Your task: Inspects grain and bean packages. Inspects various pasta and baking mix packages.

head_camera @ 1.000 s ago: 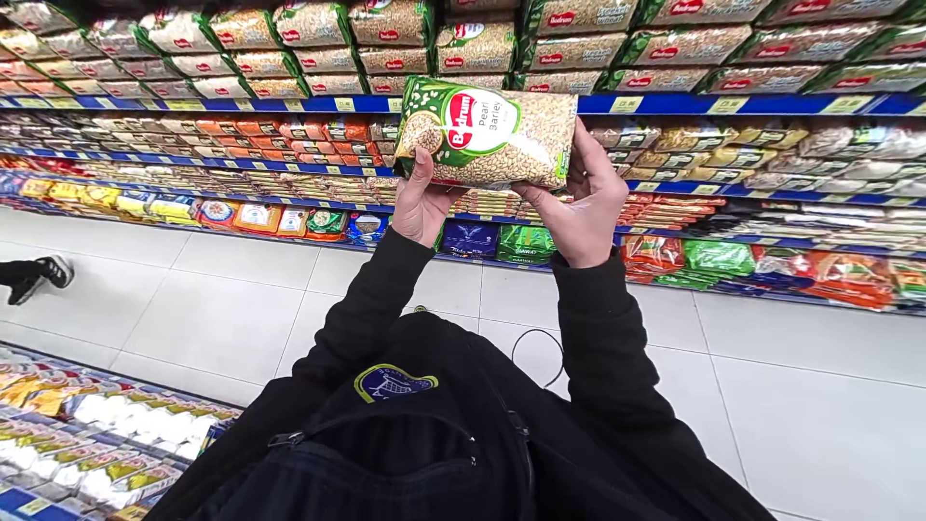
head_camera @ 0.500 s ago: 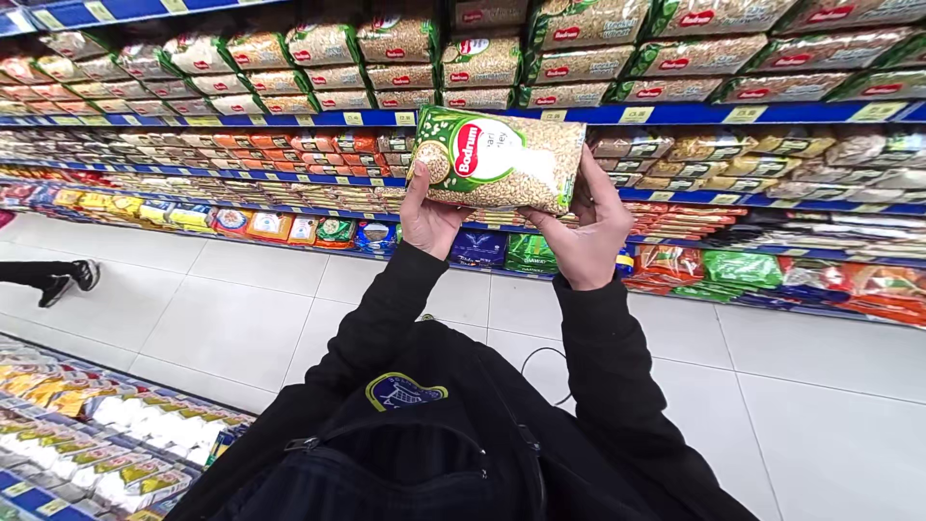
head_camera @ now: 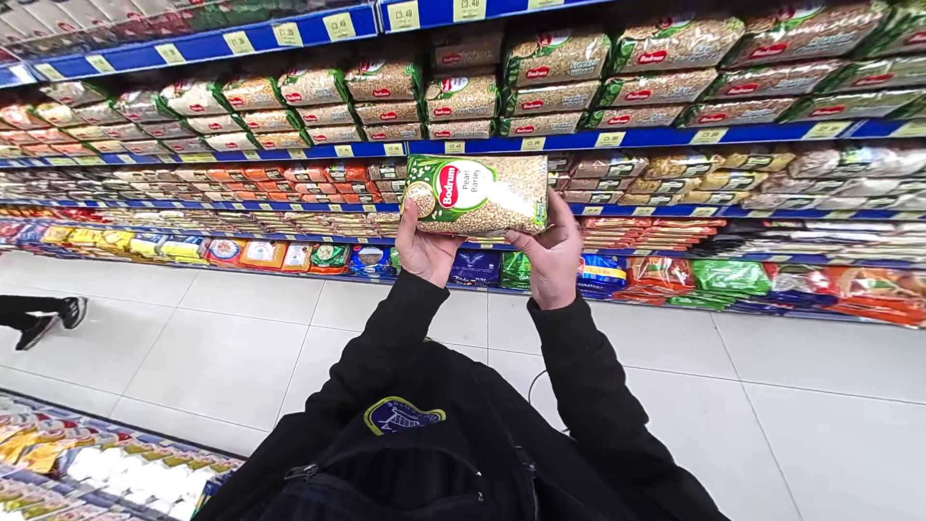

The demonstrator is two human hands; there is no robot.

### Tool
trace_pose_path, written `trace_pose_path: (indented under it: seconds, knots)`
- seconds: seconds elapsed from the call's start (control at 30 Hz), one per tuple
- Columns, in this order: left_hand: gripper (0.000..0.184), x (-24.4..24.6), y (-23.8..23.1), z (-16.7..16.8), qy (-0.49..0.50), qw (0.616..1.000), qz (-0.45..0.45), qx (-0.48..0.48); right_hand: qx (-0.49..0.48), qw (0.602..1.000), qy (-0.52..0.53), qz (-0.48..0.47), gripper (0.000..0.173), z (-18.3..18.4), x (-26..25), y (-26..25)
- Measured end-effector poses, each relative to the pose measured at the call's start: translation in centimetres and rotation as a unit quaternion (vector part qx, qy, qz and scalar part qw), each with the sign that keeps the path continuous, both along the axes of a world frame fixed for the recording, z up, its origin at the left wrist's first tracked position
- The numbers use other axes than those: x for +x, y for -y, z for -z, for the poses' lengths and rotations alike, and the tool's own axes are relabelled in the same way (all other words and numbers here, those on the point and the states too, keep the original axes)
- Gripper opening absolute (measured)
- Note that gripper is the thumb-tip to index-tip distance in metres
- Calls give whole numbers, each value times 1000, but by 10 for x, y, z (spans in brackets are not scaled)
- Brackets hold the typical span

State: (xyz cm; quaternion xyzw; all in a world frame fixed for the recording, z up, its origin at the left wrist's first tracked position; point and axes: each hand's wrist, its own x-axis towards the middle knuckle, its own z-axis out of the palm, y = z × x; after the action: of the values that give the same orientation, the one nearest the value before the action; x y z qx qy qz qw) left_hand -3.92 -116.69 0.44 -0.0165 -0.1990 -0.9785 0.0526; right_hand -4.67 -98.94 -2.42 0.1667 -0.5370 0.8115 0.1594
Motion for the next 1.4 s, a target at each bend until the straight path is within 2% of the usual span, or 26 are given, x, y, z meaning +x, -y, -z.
trace_pose_path:
  seconds: [0.07, 0.13, 0.23, 0.37, 0.53, 0.67, 0.77, 0.87, 0.9, 1.0, 1.07, 1.13, 1.27, 1.4]
  knots:
    - [61, -4, -1, 2, 11, 1000, -5, -3, -123, 981, 104, -112, 77, 11, 1, 18]
    - [60, -9, 1, 6, 6, 1000, -15, -12, -223, 943, 167, -181, 77, 19, 1, 39]
    - [66, -20, 8, 13, -7, 999, -10, -35, -278, 934, 167, -147, 72, 12, -3, 63]
    - [73, -40, 27, 18, -20, 999, 4, -30, -264, 947, 159, -94, 71, 2, -20, 81]
    - [79, -74, 56, 17, -44, 994, -24, -95, -222, 966, 123, -39, 73, -4, -54, 106]
    - [83, -106, 75, 17, -37, 993, -19, -110, -166, 983, 79, 3, 73, -9, -87, 122]
    - [85, -137, 84, 17, -45, 986, -18, -159, -183, 979, 83, -13, 77, -11, -115, 130]
    - [93, -168, 94, 19, -53, 963, 19, -264, -233, 966, 106, -49, 84, -13, -147, 140]
    - [97, -179, 98, 21, -64, 951, 43, -300, -240, 962, 117, -48, 82, -14, -159, 143]
    - [96, -201, 116, 22, -93, 920, 107, -365, -267, 953, 137, -40, 47, -19, -193, 148]
    - [111, -202, 138, 23, -114, 888, 132, -426, -275, 951, 139, -36, 41, -22, -219, 148]
    - [105, -187, 162, 27, -118, 875, 158, -443, -267, 953, 144, -13, 43, -24, -242, 149]
    - [84, -157, 197, 35, -158, 866, 251, -402, -242, 955, 164, 44, 46, -30, -284, 151]
    - [70, -153, 217, 47, -192, 854, 302, -378, -228, 952, 190, 80, 52, -29, -315, 150]
